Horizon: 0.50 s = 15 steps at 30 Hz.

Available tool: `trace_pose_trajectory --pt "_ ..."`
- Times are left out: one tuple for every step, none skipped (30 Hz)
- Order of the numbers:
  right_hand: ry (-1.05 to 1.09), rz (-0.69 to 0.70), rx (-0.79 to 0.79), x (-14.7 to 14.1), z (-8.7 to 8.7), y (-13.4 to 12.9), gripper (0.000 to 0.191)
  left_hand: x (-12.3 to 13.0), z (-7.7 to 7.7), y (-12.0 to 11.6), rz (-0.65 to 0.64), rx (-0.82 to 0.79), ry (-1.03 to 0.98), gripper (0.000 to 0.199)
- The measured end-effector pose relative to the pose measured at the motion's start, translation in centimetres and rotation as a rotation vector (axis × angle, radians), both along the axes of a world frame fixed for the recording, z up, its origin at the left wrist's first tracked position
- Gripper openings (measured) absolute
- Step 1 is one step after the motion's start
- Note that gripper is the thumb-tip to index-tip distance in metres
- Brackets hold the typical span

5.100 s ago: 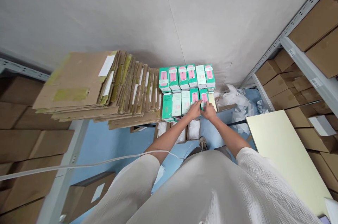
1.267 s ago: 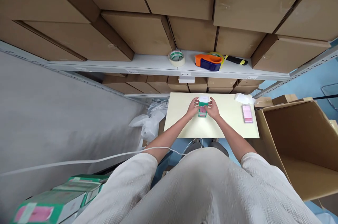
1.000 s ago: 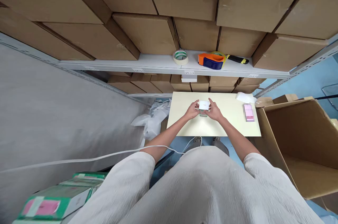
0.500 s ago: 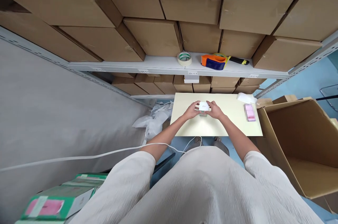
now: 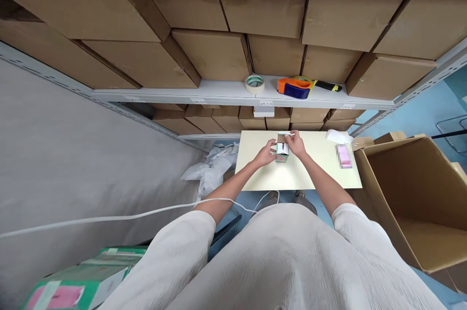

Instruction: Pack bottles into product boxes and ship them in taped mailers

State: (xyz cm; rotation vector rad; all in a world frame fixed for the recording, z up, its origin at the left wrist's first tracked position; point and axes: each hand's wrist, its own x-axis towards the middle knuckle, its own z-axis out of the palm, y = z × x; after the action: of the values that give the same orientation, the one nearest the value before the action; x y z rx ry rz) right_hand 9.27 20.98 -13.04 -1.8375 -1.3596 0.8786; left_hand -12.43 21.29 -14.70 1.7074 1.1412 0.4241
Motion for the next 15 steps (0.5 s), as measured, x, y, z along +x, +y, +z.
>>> trace_pose_trajectory --pt "-0.025 -0.032 0.019 -0.2 -0.1 0.3 0.048 -0.1 0.3 0.0 -0.013 0.016 0.023 0.091" --pt "-0.055 -0.05 0.039 -0.4 -0.3 0.4 0.045 -0.2 0.5 -0.1 -0.03 0.033 0.042 0.092" --pt "-0.087 -0.05 0.059 -0.5 -0.5 0.5 0.043 -0.3 0.6 -0.1 -0.048 0.05 0.056 0.093" --pt "-0.117 -0.037 0.074 -0.5 -0.8 0.5 0.042 -0.5 0.7 0.0 -0.066 0.066 0.067 0.093" --pt "-0.147 -0.015 0.085 -0.6 -1.1 0.5 0.042 -0.6 0.7 0.0 -0.082 0.079 0.075 0.093" --pt "-0.178 0.008 0.091 -0.6 -1.4 0.4 0.044 -0.7 0.7 0.1 -0.096 0.091 0.083 0.093" --pt "-0.209 0.025 0.093 -0.5 -1.7 0.3 0.047 -0.7 0.6 0.2 -0.109 0.101 0.092 0.092" --pt "-0.242 0.033 0.097 -0.5 -1.9 0.2 0.051 -0.7 0.5 0.3 -0.121 0.111 0.104 0.09" --pt "-0.277 0.035 0.104 -0.4 -2.1 0.1 0.056 -0.7 0.4 0.4 -0.133 0.126 0.123 0.087" --pt "-0.312 0.04 0.119 -0.3 -2.2 0.0 0.058 -0.6 0.4 0.6 -0.145 0.145 0.15 0.085" --pt "-0.347 0.054 0.14 -0.2 -2.2 -0.1 0.057 -0.6 0.3 0.7 -0.154 0.169 0.186 0.083" --pt "-0.381 0.085 0.163 -0.1 -2.2 -0.2 0.053 -0.4 0.4 0.7 -0.158 0.198 0.226 0.081" --pt "-0.411 0.133 0.178 0.0 -2.1 -0.3 0.046 -0.3 0.5 0.8 -0.158 0.228 0.262 0.081" --pt "-0.435 0.191 0.182 0.0 -2.0 -0.5 0.04 -0.2 0.7 0.9 -0.157 0.26 0.285 0.08" --pt "-0.451 0.25 0.172 -0.1 -1.8 -0.7 0.037 -0.1 0.9 0.9 -0.159 0.29 0.289 0.081"
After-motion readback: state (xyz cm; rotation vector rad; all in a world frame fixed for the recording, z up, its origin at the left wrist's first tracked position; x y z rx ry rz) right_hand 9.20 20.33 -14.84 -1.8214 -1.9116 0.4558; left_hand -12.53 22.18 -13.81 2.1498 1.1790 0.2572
